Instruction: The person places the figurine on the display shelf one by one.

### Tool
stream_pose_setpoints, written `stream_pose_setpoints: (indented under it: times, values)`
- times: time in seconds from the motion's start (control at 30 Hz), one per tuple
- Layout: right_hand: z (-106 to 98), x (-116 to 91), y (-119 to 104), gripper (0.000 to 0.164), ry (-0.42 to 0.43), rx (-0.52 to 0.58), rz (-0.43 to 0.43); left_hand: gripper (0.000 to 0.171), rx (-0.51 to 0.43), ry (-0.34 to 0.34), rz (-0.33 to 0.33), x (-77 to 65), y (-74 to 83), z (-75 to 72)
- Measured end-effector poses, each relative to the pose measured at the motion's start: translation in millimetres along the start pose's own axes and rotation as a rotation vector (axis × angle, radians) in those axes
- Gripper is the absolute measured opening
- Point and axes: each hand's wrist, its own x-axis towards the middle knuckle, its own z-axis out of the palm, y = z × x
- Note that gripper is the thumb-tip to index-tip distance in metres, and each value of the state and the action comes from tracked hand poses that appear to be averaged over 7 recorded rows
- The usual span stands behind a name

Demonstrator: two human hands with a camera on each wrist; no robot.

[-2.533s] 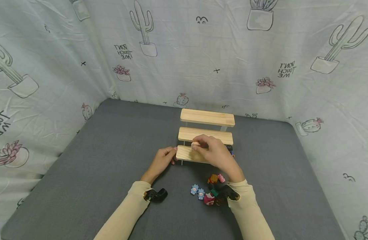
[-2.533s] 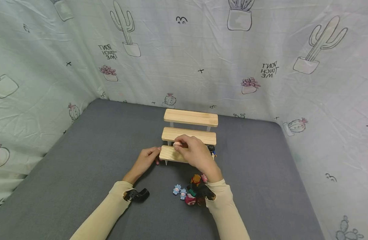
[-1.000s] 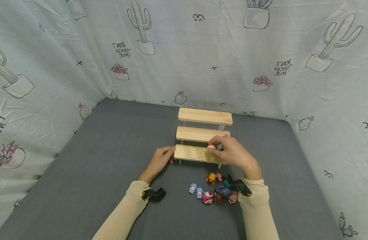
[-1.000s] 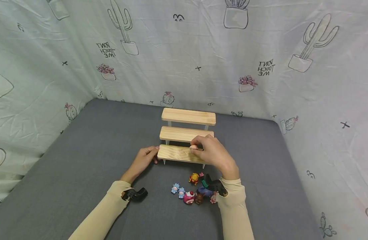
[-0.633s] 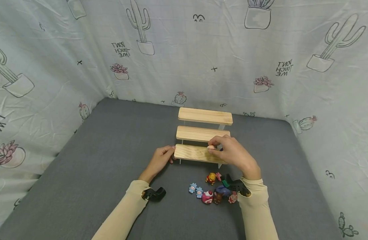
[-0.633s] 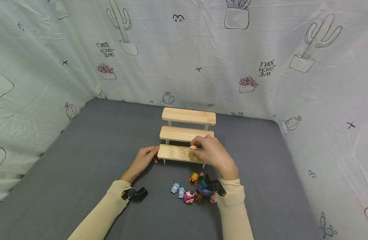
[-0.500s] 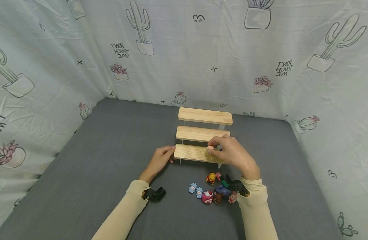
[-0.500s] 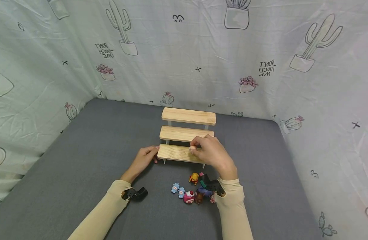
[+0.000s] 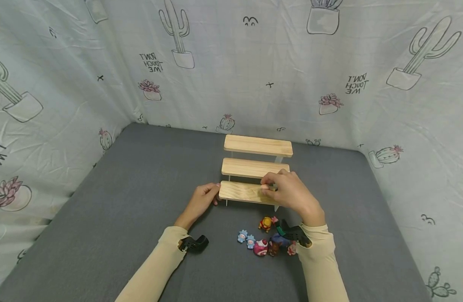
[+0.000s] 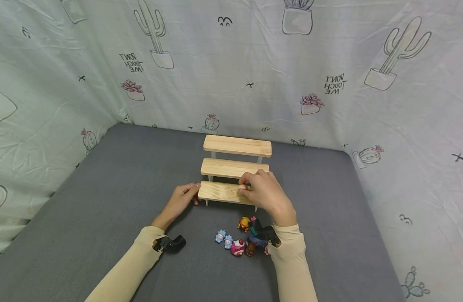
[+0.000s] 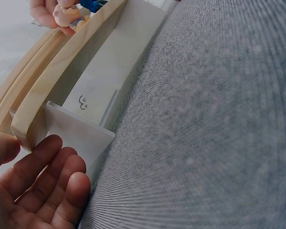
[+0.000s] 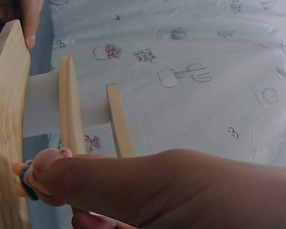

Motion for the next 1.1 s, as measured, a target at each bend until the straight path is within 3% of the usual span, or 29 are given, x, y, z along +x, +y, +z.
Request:
stream_pose_setpoints:
  times: [1.1]
  values:
    - [6.2, 0.7, -2.8, 0.012, -0.01, -0.039, 0.025, 0.037, 0.0, 0.003, 0.011, -0.9, -1.2, 0.9]
